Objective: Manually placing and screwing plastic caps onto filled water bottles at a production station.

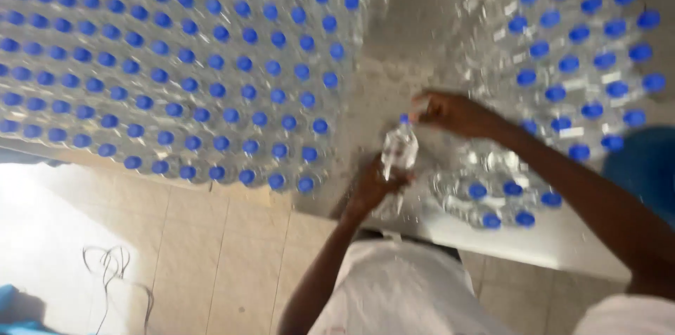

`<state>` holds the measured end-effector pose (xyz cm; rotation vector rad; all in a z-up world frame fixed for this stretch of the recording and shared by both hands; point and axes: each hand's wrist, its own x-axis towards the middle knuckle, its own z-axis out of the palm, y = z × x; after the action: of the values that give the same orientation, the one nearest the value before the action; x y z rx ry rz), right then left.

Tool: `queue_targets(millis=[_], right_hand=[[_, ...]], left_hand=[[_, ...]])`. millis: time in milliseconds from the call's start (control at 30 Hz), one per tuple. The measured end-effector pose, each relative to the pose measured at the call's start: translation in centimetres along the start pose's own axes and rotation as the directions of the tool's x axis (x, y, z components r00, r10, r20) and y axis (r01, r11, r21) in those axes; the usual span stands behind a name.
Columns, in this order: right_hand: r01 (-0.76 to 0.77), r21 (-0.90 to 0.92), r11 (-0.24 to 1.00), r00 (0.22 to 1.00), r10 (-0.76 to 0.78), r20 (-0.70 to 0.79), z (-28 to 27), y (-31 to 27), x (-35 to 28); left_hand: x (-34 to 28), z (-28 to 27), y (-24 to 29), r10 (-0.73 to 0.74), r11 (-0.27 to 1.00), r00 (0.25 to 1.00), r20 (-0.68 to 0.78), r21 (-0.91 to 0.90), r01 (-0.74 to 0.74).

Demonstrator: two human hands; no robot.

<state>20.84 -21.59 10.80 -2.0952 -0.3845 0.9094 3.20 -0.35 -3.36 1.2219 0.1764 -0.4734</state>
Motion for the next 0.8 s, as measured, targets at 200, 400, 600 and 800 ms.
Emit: queue_targets(millis=[200, 400, 600, 800], right_hand=[[-0.088, -0.171, 0.981, 0.991, 0.069, -0.114, -1.4, 1.8, -2.9], [0.033, -0.379, 0.925, 0.999, -0.046, -0.025, 1.2, 1.5, -3.4], [0.173, -0.415, 0.893, 0.976, -0.099, 0.194, 1.5, -2.1, -2.1], [0.173, -0.296, 0.939, 0.963, -0.099, 0.251, 0.9, -2.3, -1.3]], left_hand=[[1.4, -0.5, -4.8, -0.16, 0.976, 0.981, -0.108, -0.168, 0.14], [-0.3, 0.4, -1.6, -0.248, 0.954, 0.967, -0.066, -0.191, 0.231], [-0.1, 0.6, -1.3, -0.112, 0.988, 0.993, -0.047, -0.109, 0.106], [-2.7, 1.0, 1.0, -0.002, 0.997, 0.999, -0.053, 0.077, 0.006]])
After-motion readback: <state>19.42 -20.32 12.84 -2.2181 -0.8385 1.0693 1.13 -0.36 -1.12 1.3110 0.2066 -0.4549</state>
